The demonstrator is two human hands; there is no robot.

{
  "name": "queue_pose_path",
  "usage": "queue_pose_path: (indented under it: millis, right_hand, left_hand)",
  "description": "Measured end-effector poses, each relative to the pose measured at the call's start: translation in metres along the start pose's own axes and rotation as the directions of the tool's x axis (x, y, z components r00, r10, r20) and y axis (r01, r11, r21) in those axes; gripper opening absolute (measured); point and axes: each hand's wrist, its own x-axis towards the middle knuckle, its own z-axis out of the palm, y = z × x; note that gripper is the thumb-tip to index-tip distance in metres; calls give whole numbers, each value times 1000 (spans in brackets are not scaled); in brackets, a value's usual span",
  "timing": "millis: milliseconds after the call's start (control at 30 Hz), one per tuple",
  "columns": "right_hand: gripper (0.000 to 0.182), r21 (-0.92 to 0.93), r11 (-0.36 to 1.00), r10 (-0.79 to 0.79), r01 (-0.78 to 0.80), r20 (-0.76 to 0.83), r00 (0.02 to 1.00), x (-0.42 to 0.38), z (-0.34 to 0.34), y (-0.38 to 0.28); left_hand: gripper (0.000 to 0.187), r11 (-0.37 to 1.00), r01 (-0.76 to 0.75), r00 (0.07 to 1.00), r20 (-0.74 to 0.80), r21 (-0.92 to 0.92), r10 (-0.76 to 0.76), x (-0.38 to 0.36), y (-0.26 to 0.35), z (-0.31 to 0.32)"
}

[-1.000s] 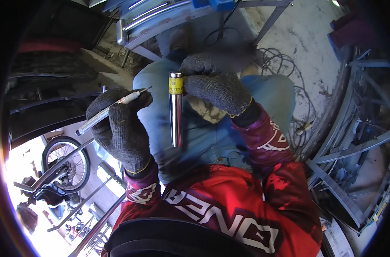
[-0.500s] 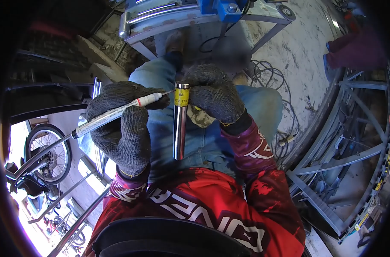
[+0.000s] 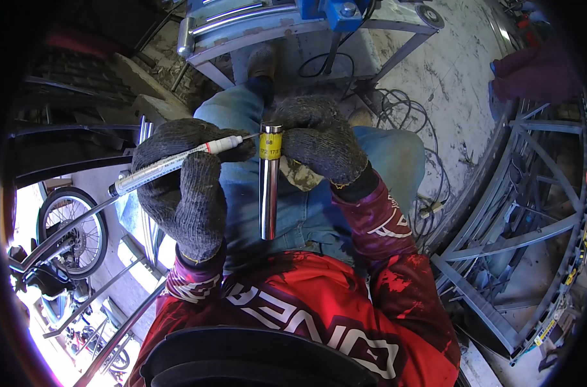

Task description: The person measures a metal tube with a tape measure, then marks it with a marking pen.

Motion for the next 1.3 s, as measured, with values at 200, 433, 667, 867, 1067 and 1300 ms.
queue_pose_path:
  millis: [200, 433, 667, 867, 1067, 1300]
  right_hand:
    - [21, 39, 999, 22, -23, 16, 1000, 1, 1, 0]
    - [21, -97, 995, 1, 3, 45, 999, 1, -1, -3]
    - [23, -26, 999, 40, -40, 9, 999, 0, 0, 0]
    - [24, -59, 998, 1, 1, 26, 1000, -2, -3, 3]
    - [20, -12, 999, -51, 52, 22, 998, -3, -4, 9]
    - [13, 638, 770, -225, -20, 300, 927, 6, -4, 10]
  left_hand:
    - [19, 996, -79, 997, 6, 45, 78, 0, -9, -3]
    - [17, 999, -13, 1000, -8, -49, 12, -3, -10, -3]
    - [18, 999, -50, 998, 24, -4, 50, -1, -10, -4]
    - [19, 1000, -8, 999, 49, 0, 8, -1, -13, -8]
    - [19, 996, 39, 999, 6, -79, -38, -4, -15, -7]
    - [22, 998, -56, 998, -3, -27, 56, -3, -15, -3]
